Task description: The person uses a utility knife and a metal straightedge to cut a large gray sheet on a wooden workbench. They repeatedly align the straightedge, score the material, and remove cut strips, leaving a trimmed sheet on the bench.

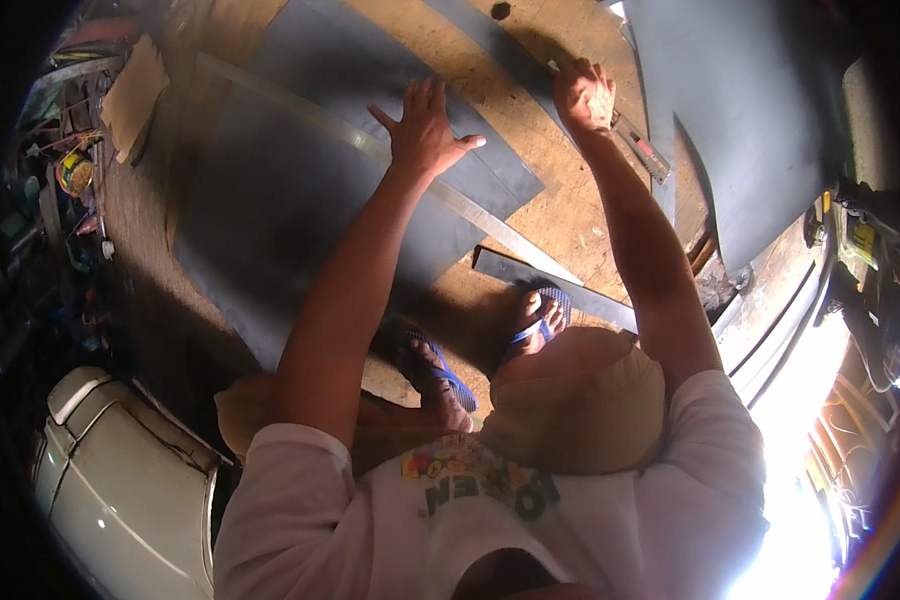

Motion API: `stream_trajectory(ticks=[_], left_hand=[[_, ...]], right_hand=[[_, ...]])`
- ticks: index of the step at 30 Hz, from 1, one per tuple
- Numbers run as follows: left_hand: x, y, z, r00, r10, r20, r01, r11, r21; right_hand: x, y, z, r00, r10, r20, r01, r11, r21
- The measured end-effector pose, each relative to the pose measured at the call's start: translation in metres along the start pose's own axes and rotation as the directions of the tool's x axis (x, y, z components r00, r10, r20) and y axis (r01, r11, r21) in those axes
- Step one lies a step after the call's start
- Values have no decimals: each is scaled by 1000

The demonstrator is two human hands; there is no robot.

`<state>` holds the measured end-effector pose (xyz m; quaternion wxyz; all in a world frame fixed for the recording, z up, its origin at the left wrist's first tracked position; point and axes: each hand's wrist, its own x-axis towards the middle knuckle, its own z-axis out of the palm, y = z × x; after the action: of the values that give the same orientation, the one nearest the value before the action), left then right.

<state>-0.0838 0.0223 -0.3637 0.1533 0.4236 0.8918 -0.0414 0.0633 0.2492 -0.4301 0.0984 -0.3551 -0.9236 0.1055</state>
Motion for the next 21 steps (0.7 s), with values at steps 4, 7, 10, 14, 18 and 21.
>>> stream_trajectory(ticks=[4,7,10,14,18,21], left_hand=[[-3,2,3,1000,-15,3,15,999,30],[-4,3,6,999,-23,26,22,999,37],[-5,3,11,999,-34,12,34,999,34],[0,7,17,999,-39,-10,39,999,17],[-1,6,19,999,-50,-11,50,999,17],[-3,6,21,997,-50,-65,52,998,33]], right_hand=[[8,-6,9,998,31,-61,-24,993,116],[11,1,16,998,-4,-65,13,990,139],[16,1,17,989,-96,-111,108,988,107],[27,6,12,977,-148,153,161,984,-78],[25,-6,5,982,-189,11,188,980,68],[25,-9,-2,981,-18,191,11,999,37]])
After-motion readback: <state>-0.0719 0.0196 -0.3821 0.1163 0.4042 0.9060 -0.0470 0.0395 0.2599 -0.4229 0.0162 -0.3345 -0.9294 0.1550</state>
